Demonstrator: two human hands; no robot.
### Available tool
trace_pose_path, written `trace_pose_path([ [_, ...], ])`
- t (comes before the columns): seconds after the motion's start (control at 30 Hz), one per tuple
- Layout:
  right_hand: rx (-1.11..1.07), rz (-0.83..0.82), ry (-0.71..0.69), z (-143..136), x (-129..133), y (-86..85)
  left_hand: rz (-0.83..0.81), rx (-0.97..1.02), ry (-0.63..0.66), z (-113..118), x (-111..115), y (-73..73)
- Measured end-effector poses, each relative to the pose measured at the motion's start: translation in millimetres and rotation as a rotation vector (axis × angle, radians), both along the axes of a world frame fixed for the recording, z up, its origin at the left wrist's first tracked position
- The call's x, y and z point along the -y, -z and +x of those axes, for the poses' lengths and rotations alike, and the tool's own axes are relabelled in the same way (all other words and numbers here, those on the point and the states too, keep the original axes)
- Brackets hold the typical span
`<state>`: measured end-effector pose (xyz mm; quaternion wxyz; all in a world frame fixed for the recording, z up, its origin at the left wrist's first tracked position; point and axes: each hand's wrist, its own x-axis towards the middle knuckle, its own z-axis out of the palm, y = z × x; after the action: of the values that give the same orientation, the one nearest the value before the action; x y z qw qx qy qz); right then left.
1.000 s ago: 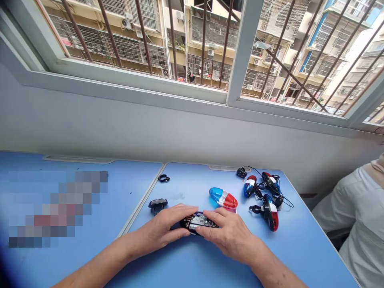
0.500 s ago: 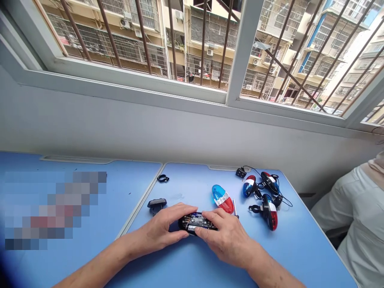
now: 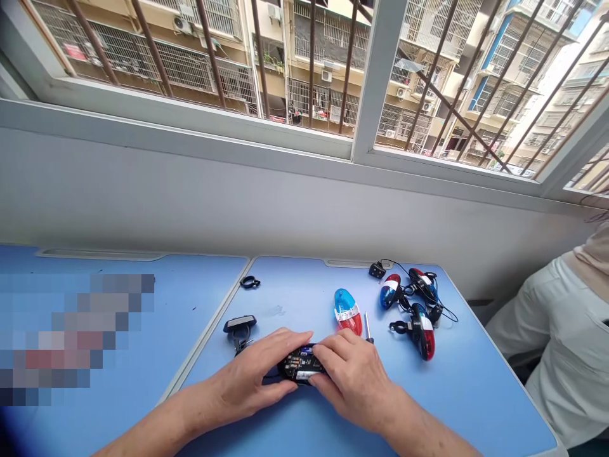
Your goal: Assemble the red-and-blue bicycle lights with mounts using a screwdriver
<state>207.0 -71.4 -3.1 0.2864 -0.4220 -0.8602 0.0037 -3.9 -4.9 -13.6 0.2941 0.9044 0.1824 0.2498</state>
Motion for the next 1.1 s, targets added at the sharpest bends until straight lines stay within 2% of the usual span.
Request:
trace_pose_path([
  [0.27,0.014,0.028,0.047,-7.4,1.1,1.9,0.019,0.049,-0.021,1.6,0.2,5.0],
  [0.53,-0.037,0.026,0.099,-3.4,-0.1,8.3,-0.057,0.015,-0.002,2.7,0.6,1.3],
  [0.67,-0.027,-0.006,0.142,-0.8,-0.8,8.1,-0.078,0.008,0.005,3.3,-0.8,3.8],
  [0.83,-0.035,-0.002,0.119,0.9,-3.4,8.4,-0.087,0.010,-0.009,2.7,-2.3,8.3],
  [1.1,-0.020,-0.026,0.088,3.9,-6.0,9.0,-0.128,-0.024,0.003,4.5,0.5,-0.5],
])
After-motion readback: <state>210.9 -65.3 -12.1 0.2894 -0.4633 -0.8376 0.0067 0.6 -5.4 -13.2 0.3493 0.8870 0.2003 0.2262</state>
